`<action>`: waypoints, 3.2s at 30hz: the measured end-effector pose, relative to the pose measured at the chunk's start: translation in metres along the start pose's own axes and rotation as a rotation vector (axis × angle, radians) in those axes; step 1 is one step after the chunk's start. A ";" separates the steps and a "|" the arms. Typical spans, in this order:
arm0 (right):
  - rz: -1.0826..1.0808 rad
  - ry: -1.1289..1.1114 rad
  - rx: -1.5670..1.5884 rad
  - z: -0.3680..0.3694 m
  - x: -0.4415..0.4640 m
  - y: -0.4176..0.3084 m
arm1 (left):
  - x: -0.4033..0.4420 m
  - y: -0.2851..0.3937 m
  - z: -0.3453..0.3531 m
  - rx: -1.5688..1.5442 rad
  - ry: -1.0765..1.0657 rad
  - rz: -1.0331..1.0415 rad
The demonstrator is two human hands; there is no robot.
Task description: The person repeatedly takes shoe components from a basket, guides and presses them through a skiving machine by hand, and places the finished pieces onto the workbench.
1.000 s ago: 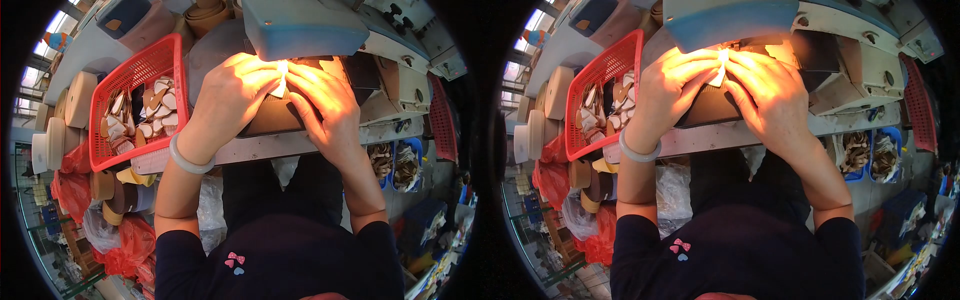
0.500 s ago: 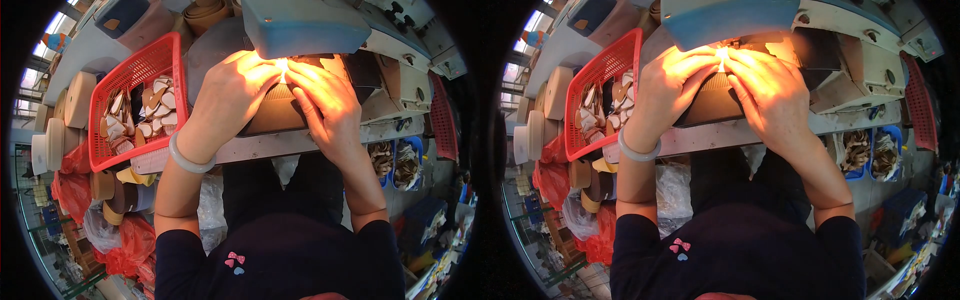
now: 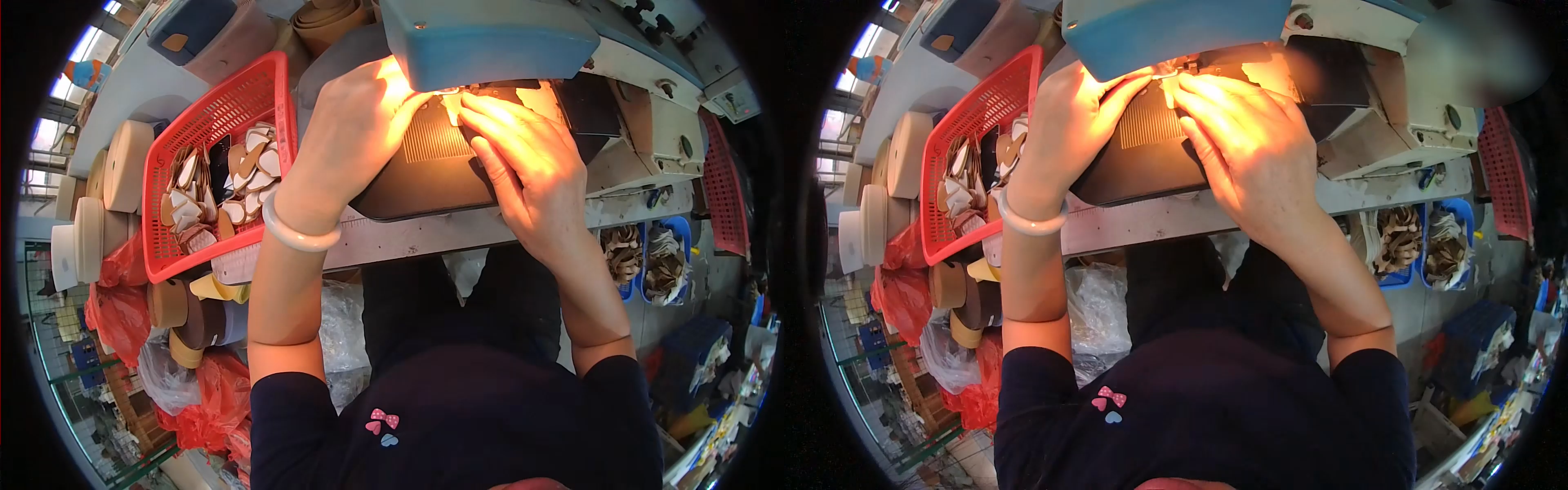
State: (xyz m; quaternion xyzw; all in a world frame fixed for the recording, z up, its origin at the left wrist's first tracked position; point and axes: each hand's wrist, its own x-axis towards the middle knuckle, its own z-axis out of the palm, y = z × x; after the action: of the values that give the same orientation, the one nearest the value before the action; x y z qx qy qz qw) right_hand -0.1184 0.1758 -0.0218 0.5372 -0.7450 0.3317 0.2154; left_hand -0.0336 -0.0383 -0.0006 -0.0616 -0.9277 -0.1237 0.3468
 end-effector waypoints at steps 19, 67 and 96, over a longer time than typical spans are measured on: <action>-0.096 0.205 -0.059 0.012 -0.020 0.005 | -0.050 0.029 -0.025 -0.134 0.075 -0.132; -0.071 -0.122 0.177 0.102 -0.087 0.027 | -0.181 0.082 0.094 -0.380 0.312 -0.523; -0.117 -0.075 0.194 0.067 -0.098 0.027 | -0.175 0.088 0.087 -0.861 0.345 -0.645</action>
State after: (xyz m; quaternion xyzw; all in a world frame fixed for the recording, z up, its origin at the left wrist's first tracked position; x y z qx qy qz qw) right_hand -0.1093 0.1970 -0.1410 0.6101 -0.6844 0.3687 0.1533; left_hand 0.0610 0.0645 -0.1628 0.1102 -0.6952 -0.5991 0.3816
